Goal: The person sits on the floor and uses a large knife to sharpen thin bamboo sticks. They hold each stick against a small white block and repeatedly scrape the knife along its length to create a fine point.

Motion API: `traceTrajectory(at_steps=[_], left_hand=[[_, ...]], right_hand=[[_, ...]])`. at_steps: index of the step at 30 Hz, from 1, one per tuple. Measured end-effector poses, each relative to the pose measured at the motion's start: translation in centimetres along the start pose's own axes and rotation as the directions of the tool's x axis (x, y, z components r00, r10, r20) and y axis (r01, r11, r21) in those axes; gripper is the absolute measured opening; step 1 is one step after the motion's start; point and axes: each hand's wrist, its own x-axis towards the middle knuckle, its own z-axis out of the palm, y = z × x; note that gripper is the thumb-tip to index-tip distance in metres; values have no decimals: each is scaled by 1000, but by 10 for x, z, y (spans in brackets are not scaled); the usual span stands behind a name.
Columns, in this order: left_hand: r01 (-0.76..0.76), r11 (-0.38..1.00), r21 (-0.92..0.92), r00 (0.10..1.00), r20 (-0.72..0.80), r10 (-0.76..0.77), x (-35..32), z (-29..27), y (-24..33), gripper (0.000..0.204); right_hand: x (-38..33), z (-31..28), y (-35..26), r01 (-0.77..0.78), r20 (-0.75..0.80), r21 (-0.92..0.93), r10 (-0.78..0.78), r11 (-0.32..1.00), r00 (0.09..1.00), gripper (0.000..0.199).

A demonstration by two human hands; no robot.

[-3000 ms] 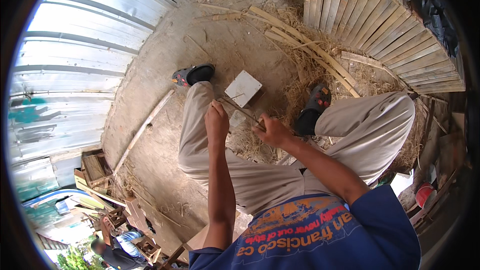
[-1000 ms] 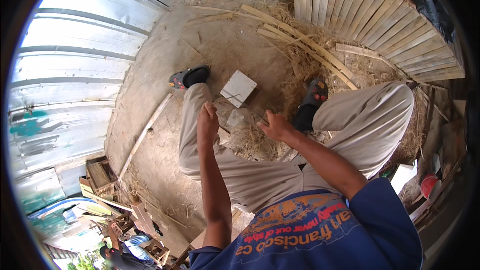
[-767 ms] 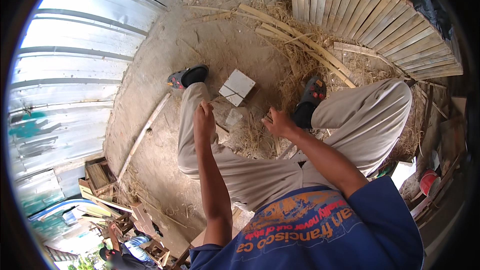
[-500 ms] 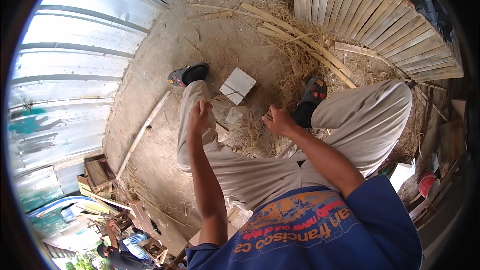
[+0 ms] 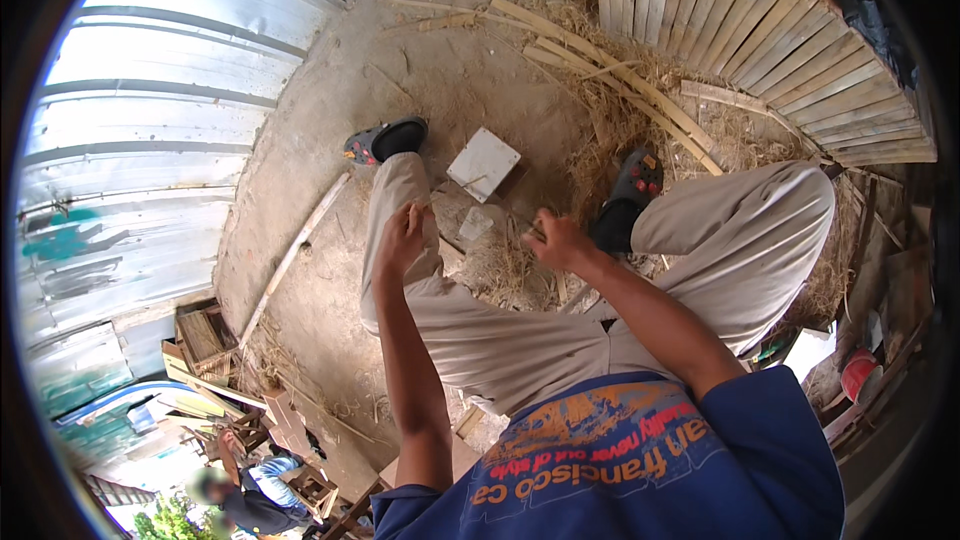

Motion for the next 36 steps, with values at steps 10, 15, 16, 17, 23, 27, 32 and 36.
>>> traceTrajectory(at_steps=[10,15,16,17,23,27,32,36], left_hand=[[91,994,-59,979,187,-79,1,-17,-3,37],[-74,997,6,988,137,73,2,-17,4,36],[-111,993,34,986,128,106,1,-17,6,36],[-94,995,18,986,136,91,0,-18,9,36],[-71,995,67,976,210,55,-8,-20,19,37],[-113,993,43,976,194,103,-6,-20,19,37],[-62,997,56,978,203,49,1,-21,16,37],[-79,996,28,988,135,74,-1,-16,15,35]], right_hand=[[-2,-16,0,-8,112,89,-2,996,994,62],[-2,-11,-3,94,242,105,-117,990,963,59],[-2,-10,-2,19,156,96,-34,995,987,58],[-2,-10,0,-8,125,120,-7,993,992,58],[0,-19,8,43,105,26,-46,999,993,65],[1,-26,11,-179,156,10,176,984,972,65],[-5,-12,24,-26,69,-8,27,1000,997,59],[1,-2,38,-15,87,-38,18,999,996,49]])
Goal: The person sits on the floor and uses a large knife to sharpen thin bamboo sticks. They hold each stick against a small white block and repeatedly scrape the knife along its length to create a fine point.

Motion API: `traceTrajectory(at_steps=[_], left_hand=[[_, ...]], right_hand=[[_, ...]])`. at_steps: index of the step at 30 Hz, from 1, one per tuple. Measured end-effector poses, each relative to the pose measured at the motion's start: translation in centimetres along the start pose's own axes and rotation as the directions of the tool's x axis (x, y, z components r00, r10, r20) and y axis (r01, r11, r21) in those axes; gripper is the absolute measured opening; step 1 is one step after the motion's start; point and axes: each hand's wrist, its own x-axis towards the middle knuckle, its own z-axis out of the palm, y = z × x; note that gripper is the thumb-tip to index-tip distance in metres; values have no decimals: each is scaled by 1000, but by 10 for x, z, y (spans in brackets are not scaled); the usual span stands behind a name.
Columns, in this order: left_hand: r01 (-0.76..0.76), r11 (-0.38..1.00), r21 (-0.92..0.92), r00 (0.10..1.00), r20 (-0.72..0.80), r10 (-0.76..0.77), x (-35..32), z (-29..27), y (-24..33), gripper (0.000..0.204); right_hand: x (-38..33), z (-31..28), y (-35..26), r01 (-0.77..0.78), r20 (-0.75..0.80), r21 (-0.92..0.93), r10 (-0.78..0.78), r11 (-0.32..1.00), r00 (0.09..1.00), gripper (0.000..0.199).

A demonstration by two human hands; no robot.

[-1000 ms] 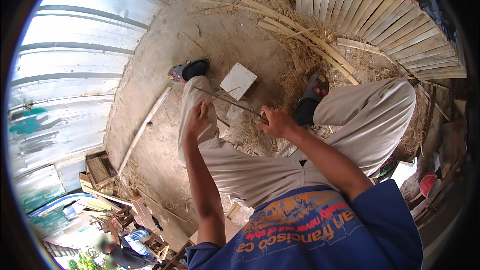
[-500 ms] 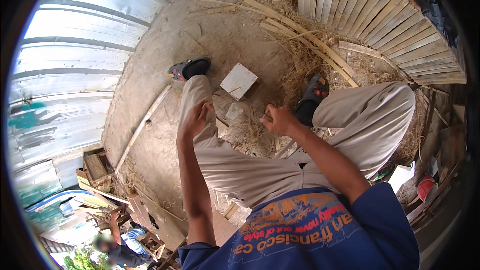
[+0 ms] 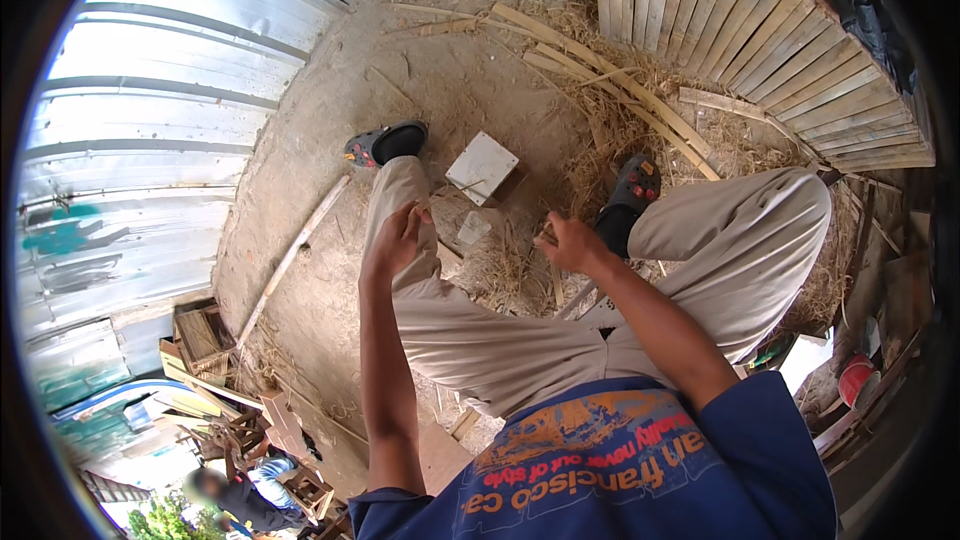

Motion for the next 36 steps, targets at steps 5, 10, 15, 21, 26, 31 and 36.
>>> traceTrajectory(at_steps=[5,10,15,21,26,31,36], left_hand=[[51,985,-163,996,-64,-62,-13,-11,-1,38],[64,812,-580,963,-176,-202,-56,-15,13,40],[-62,536,-842,950,-214,-227,-75,38,44,35],[-125,384,-915,981,-171,-88,-75,76,71,35],[-196,369,-909,954,-264,-143,-75,65,76,40],[-247,340,-907,946,-303,-120,-68,66,91,41],[-186,427,-885,970,-236,-66,-69,107,119,45]], right_hand=[[3,-7,3,3,-50,40,-1,999,999,61],[17,-37,-39,107,-248,453,9,885,969,41],[23,-82,-83,266,-311,866,39,424,950,30],[6,-124,-78,408,-449,837,31,365,893,19],[4,-159,-72,368,-521,784,208,500,827,16],[-12,-163,-95,374,-455,842,142,388,879,18],[-21,-163,-110,426,-445,856,-1,292,896,14]])
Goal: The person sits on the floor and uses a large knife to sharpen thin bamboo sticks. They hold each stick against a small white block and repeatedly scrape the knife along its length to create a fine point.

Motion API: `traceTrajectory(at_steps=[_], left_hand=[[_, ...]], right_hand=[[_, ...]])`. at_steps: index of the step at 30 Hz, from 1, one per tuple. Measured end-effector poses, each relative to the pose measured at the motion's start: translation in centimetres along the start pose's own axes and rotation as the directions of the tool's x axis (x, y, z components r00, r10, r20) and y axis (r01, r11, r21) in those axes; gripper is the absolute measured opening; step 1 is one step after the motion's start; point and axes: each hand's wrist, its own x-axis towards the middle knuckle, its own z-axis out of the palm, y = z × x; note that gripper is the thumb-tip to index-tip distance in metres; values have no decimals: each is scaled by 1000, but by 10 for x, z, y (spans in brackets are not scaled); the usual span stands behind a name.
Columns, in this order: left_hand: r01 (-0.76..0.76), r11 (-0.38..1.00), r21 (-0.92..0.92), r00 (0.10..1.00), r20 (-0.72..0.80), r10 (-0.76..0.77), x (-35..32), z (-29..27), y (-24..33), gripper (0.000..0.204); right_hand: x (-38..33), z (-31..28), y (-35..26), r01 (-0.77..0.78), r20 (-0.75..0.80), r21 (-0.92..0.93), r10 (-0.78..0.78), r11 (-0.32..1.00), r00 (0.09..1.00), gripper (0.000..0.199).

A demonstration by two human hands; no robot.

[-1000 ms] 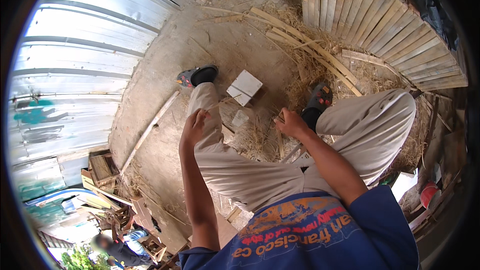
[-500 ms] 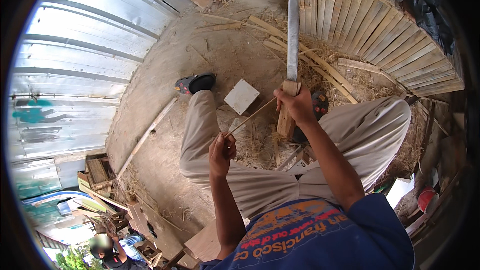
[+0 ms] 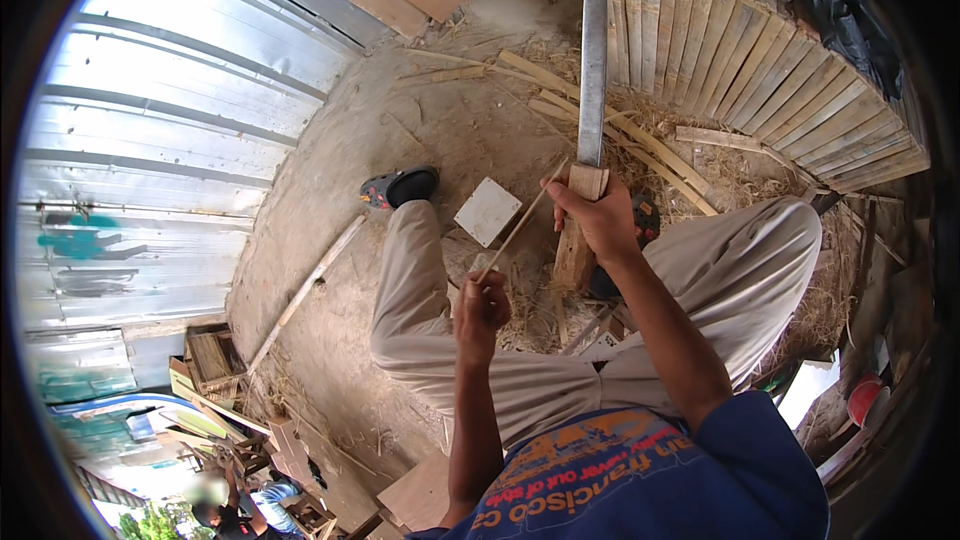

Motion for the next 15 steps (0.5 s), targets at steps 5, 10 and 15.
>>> traceTrajectory(at_steps=[5,10,15], left_hand=[[13,999,52,996,92,-18,-8,20,-24,38],[-67,859,507,984,174,-26,11,9,-12,36],[-317,753,577,948,167,271,44,24,32,32]], right_hand=[[1,-7,-3,23,-59,84,-18,996,998,11],[3,-21,-4,-11,-33,91,14,996,999,17],[0,-16,-2,-85,87,-124,96,989,992,27]])
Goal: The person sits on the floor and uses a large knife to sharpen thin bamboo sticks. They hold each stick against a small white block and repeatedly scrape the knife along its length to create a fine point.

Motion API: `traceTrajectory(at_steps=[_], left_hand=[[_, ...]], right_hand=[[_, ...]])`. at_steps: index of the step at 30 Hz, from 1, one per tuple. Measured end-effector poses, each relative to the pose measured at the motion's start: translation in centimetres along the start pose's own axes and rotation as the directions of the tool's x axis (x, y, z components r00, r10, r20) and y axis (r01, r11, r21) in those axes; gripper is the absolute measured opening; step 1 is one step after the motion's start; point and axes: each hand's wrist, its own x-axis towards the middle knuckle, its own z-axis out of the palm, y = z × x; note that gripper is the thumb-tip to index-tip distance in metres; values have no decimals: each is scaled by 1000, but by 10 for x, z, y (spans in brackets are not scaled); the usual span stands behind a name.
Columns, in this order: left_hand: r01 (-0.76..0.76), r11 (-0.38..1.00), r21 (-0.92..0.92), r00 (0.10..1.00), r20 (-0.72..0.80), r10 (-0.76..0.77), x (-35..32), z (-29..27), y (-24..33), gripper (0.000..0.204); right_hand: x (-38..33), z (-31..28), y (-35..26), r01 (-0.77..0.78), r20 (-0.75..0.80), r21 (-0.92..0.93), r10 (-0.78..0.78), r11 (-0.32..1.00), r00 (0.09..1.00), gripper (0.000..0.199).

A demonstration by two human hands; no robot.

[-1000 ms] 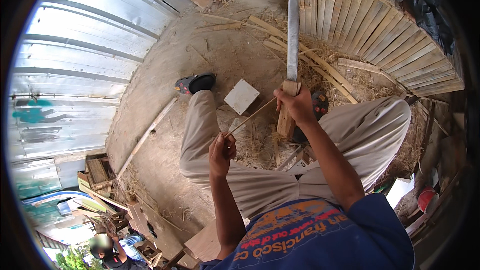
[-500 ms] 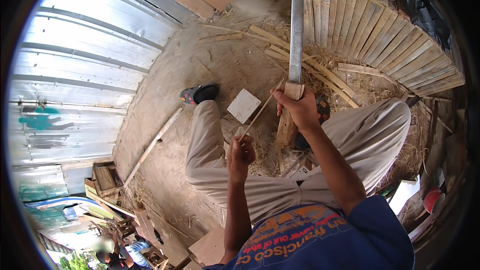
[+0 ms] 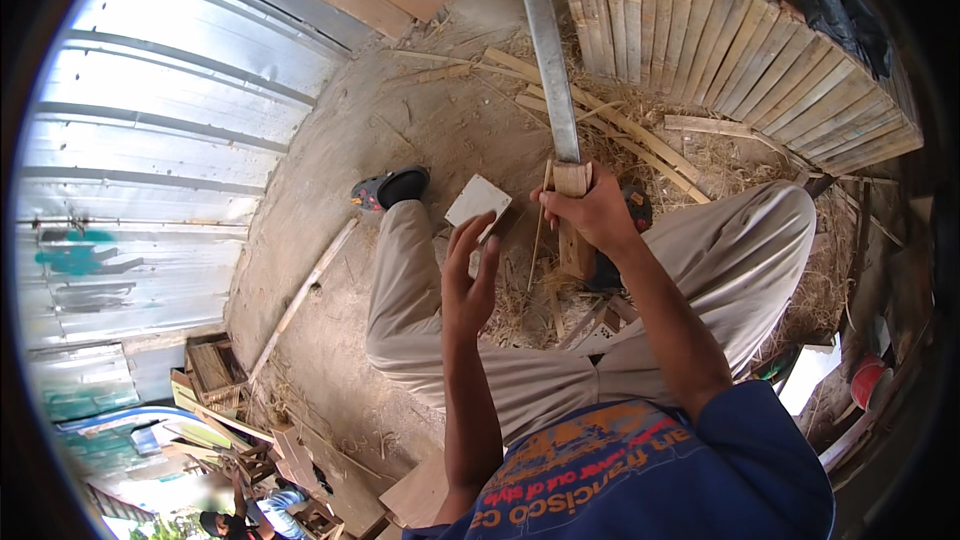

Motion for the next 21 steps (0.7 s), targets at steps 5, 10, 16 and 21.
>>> traceTrajectory(at_steps=[5,10,16,21], left_hand=[[-42,997,67,999,15,41,31,10,22,29],[-36,992,121,998,46,31,21,2,9,24],[-1,981,193,938,-340,68,21,-11,-26,10],[-114,860,498,820,-441,364,38,-26,-60,17]], right_hand=[[-13,22,16,10,13,-220,-8,975,1000,39],[-14,25,35,111,158,-393,-52,913,986,34],[-10,24,47,83,11,-483,-89,872,996,34],[-1,4,56,-27,-115,-517,-38,856,993,35]])
